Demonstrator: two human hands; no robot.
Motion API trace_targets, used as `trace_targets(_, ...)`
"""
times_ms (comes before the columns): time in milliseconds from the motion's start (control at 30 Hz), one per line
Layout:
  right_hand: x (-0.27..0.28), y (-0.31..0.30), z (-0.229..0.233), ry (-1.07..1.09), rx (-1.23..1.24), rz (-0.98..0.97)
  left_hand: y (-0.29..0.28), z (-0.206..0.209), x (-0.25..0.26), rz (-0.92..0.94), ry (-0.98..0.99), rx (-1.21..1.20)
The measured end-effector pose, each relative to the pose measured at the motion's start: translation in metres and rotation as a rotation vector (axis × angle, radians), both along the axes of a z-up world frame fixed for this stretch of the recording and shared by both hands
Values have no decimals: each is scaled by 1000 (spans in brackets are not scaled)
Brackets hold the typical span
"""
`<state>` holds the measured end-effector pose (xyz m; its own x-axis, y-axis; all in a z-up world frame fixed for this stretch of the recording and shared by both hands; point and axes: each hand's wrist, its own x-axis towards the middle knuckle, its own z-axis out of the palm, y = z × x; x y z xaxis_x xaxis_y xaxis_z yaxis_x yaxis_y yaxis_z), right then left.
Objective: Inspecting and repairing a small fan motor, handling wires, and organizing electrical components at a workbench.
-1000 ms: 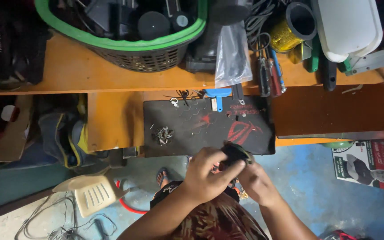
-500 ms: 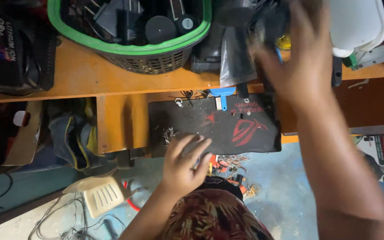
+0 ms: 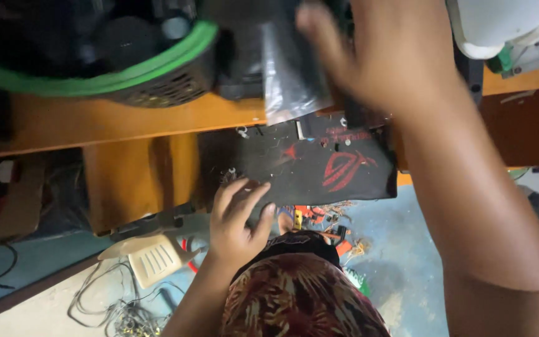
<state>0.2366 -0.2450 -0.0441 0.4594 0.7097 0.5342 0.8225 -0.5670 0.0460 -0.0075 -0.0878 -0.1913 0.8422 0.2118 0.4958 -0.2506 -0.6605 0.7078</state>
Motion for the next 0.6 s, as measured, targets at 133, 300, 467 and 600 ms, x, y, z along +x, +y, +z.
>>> trace_targets(133,-36,-53,-25,-48,188,218,-24,-35,36,-10,117,-49)
trace_targets(300,-58,-128,-219,173,422,507,-53,-89,78,-11,243,-34)
trace_targets(467,-35,-153,-449,769,117,-140,-80,-116,115,-33,368,-28)
trace_targets(600,20,-146,-492,411,-88,-270,-94,-135,124,13,482,36)
